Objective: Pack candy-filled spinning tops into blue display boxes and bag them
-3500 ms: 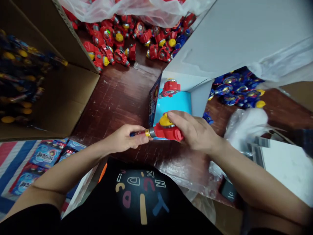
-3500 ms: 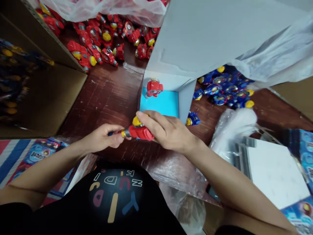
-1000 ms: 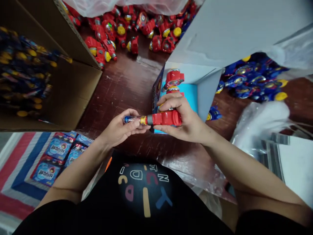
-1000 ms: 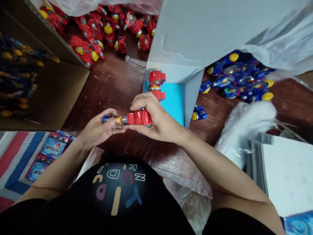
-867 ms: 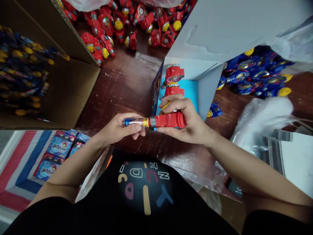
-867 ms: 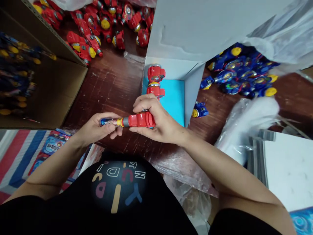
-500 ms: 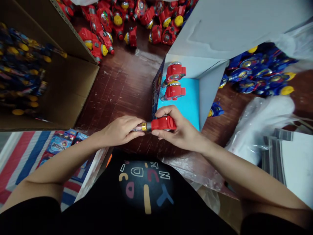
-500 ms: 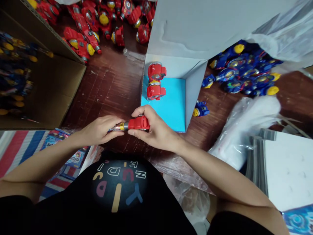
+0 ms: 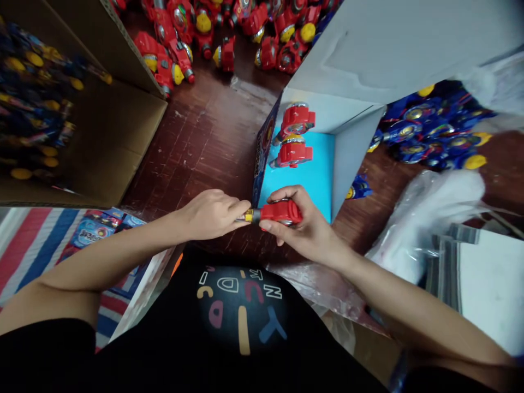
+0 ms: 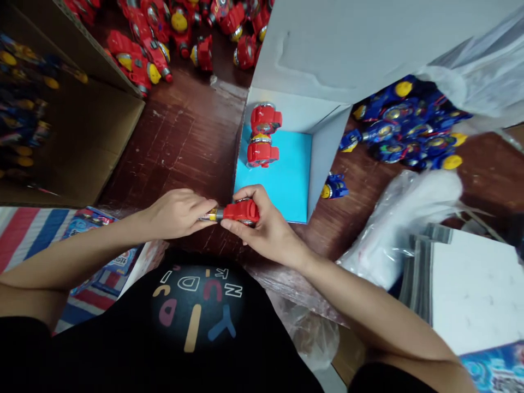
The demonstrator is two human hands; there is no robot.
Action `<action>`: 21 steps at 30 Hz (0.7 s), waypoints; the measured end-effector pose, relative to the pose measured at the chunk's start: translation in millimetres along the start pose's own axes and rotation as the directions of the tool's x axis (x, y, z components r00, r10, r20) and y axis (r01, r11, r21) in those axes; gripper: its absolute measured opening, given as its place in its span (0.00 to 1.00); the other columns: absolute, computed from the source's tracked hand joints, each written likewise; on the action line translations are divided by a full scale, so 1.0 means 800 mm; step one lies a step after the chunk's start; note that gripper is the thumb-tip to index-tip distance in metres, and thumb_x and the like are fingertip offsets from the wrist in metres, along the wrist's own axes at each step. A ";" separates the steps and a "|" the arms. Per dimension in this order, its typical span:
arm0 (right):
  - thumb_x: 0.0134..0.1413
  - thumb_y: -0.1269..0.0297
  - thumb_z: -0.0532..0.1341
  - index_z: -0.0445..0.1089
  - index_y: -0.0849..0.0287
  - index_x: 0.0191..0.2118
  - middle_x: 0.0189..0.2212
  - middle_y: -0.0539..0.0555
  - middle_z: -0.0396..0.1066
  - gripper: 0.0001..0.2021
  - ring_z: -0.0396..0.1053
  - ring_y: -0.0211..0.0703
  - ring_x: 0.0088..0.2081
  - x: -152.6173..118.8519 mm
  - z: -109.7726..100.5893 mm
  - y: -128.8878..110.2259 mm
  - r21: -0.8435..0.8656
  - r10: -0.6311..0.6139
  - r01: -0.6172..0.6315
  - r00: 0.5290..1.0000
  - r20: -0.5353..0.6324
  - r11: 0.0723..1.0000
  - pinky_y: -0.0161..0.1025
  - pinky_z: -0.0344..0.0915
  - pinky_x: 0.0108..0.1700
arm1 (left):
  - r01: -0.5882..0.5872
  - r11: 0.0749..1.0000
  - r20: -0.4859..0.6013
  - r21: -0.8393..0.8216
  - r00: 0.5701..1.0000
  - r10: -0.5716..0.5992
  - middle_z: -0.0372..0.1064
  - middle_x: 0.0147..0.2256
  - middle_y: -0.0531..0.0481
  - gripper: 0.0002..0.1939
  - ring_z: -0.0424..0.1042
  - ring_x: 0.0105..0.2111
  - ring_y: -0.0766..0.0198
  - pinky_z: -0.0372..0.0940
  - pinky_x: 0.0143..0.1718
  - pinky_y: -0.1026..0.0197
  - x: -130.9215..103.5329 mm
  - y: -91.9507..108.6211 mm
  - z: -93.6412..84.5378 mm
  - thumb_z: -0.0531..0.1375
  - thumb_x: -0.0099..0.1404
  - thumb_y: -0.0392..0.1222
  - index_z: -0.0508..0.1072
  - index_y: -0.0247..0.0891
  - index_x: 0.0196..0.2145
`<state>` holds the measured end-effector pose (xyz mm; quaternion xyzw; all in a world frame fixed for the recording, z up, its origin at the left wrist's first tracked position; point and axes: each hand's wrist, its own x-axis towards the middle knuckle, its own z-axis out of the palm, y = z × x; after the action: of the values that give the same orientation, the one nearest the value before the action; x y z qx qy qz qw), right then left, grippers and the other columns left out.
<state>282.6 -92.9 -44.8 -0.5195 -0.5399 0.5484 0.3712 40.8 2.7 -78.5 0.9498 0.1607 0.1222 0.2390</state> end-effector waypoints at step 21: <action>0.74 0.59 0.57 0.65 0.56 0.61 0.58 0.65 0.69 0.15 0.75 0.49 0.39 0.019 -0.097 -0.032 -0.932 -0.179 0.294 0.949 0.258 0.211 0.41 0.64 0.24 | 0.428 0.888 -0.137 -0.166 0.882 -0.451 0.33 0.78 0.19 0.84 0.45 0.78 0.30 0.50 0.74 0.27 0.073 0.005 0.132 0.78 0.60 0.56 0.07 0.37 0.75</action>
<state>351.5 -58.6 -12.4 -0.5218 -0.8501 0.0647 0.0298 128.2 -23.6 -157.9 0.8565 0.3837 0.1566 0.3076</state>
